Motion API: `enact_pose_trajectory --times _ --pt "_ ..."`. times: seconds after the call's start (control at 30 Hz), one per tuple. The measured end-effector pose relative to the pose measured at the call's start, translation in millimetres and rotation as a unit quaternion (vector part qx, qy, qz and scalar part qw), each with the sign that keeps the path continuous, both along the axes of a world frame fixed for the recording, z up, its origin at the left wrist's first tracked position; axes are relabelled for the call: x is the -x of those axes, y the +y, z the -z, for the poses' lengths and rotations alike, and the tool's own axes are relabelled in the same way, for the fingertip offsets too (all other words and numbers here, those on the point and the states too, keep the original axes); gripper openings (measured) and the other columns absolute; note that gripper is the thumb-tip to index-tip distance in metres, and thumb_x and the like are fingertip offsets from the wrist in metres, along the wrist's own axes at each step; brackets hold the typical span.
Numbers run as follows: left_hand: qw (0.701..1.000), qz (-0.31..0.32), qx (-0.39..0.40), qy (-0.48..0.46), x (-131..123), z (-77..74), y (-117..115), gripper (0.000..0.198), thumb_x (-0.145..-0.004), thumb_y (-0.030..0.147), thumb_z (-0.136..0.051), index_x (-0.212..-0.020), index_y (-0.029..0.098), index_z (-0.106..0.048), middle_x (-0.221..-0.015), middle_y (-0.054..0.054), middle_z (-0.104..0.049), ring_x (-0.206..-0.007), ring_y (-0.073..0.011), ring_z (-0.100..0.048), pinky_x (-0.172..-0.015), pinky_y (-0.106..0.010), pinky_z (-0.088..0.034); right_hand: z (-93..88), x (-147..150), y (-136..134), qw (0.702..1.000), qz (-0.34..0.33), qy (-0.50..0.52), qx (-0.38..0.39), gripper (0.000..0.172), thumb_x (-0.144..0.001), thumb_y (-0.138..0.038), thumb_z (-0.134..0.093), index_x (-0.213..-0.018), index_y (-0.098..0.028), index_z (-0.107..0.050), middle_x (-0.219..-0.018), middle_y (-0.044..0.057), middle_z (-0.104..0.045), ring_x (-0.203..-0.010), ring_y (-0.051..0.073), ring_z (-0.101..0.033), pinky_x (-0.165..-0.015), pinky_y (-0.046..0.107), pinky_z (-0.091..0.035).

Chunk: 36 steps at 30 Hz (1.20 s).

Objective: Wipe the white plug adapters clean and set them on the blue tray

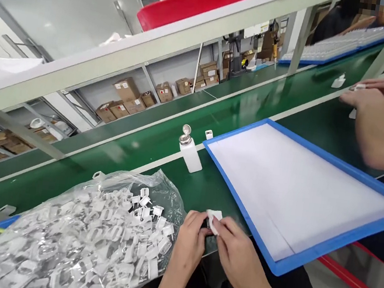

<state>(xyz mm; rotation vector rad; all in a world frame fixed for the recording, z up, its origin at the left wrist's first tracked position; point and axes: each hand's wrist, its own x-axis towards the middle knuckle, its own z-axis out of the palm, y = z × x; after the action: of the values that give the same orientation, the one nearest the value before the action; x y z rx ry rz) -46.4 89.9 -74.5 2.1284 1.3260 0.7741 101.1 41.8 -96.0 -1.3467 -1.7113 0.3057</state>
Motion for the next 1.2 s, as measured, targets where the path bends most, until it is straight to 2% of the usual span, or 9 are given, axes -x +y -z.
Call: enact_pose_trajectory --times 0.2,0.47,0.63,0.77,0.87,0.93,1.0,1.07,1.2 --pt "1.000 0.000 -0.019 0.002 1 8.5 1 0.048 -0.078 -0.006 -0.041 -0.110 0.019 -0.068 -0.100 -0.007 -0.070 -0.094 -0.0186 -0.066 -0.081 -0.029 -0.058 16.8 3 -13 0.998 -0.039 -0.053 -0.019 0.037 -0.103 -0.007 -0.036 -0.133 -0.013 -0.056 -0.090 0.008 -0.063 -0.076 0.020 -0.063 -0.067 0.033 -0.054" --pt "1.000 0.002 -0.023 0.005 -3 9.8 -3 0.046 -0.085 -0.002 -0.036 -0.111 0.020 -0.067 -0.100 -0.008 -0.068 -0.096 -0.0185 -0.066 -0.077 -0.028 -0.060 2.7 -1 18 0.997 -0.004 -0.076 0.010 0.028 -0.101 -0.008 -0.037 -0.107 -0.015 -0.063 -0.091 0.006 -0.062 -0.064 0.016 -0.062 -0.052 0.028 -0.048" --pt "0.999 -0.028 -0.023 -0.017 -2 11.2 -3 0.042 -0.084 0.000 -0.040 -0.108 0.019 -0.068 -0.098 -0.008 -0.069 -0.092 -0.0189 -0.067 -0.076 -0.029 -0.059 14.8 7 0 0.994 -0.002 -0.096 -0.045 0.037 -0.101 -0.007 -0.035 -0.130 -0.010 -0.057 -0.093 0.010 -0.067 -0.069 0.020 -0.066 -0.055 0.031 -0.053" --pt "0.994 -0.077 0.046 -0.068 0 2.2 -3 0.041 -0.079 0.001 -0.045 -0.101 0.020 -0.073 -0.094 -0.006 -0.074 -0.085 -0.0186 -0.069 -0.079 -0.031 -0.056 25.6 17 -19 0.992 0.006 -0.093 -0.080 0.048 -0.099 -0.004 -0.039 -0.147 -0.008 -0.045 -0.095 0.011 -0.069 -0.075 0.023 -0.066 -0.059 0.033 -0.057" --pt "0.949 -0.152 0.154 -0.230 -9 -9.0 -12 0.027 -0.078 0.008 -0.058 -0.096 0.019 -0.075 -0.093 -0.006 -0.078 -0.085 -0.0194 -0.072 -0.080 -0.030 -0.056 23.1 21 -24 0.991 0.012 -0.064 -0.115 0.064 -0.098 -0.003 -0.042 -0.160 -0.013 -0.028 -0.103 0.013 -0.070 -0.079 0.022 -0.067 -0.066 0.034 -0.059" --pt "0.878 -0.201 0.225 -0.372 -21 -15.7 -24 0.021 -0.076 0.019 -0.073 -0.097 0.018 -0.076 -0.094 -0.007 -0.079 -0.086 -0.0195 -0.072 -0.079 -0.028 -0.056 17.5 25 -27 0.989 0.019 -0.027 -0.142 0.070 -0.097 -0.004 -0.046 -0.162 -0.016 -0.024 -0.107 0.015 -0.070 -0.081 0.023 -0.068 -0.068 0.035 -0.060" --pt "0.798 -0.238 0.282 -0.476 -35 -19.9 -37 0.032 -0.069 0.031 -0.086 -0.097 0.017 -0.078 -0.093 -0.009 -0.079 -0.081 -0.0183 -0.072 -0.074 -0.025 -0.055 9.9 28 -32 0.987 0.023 0.022 -0.157 0.070 -0.097 -0.006 -0.048 -0.162 -0.018 -0.027 -0.109 0.016 -0.069 -0.087 0.025 -0.070 -0.072 0.036 -0.061" --pt "0.745 -0.253 0.317 -0.529 -45 -21.1 -48 0.041 -0.063 0.041 -0.091 -0.093 0.016 -0.080 -0.084 -0.009 -0.077 -0.072 -0.0169 -0.070 -0.066 -0.023 -0.054 1.2 31 -38 0.986 0.020 0.073 -0.150 0.066 -0.098 -0.007 -0.048 -0.160 -0.021 -0.033 -0.111 0.015 -0.068 -0.097 0.026 -0.070 -0.079 0.036 -0.062" --pt "0.737 -0.211 0.289 -0.573 -48 -16.2 -58 0.051 -0.058 0.053 -0.093 -0.093 0.018 -0.082 -0.085 -0.009 -0.077 -0.074 -0.0204 -0.070 -0.070 -0.028 -0.056 -19.3 25 -44 0.980 0.020 0.180 -0.079 0.049 -0.101 -0.012 -0.047 -0.147 -0.029 -0.053 -0.119 0.012 -0.066 -0.105 0.024 -0.069 -0.079 0.028 -0.061"
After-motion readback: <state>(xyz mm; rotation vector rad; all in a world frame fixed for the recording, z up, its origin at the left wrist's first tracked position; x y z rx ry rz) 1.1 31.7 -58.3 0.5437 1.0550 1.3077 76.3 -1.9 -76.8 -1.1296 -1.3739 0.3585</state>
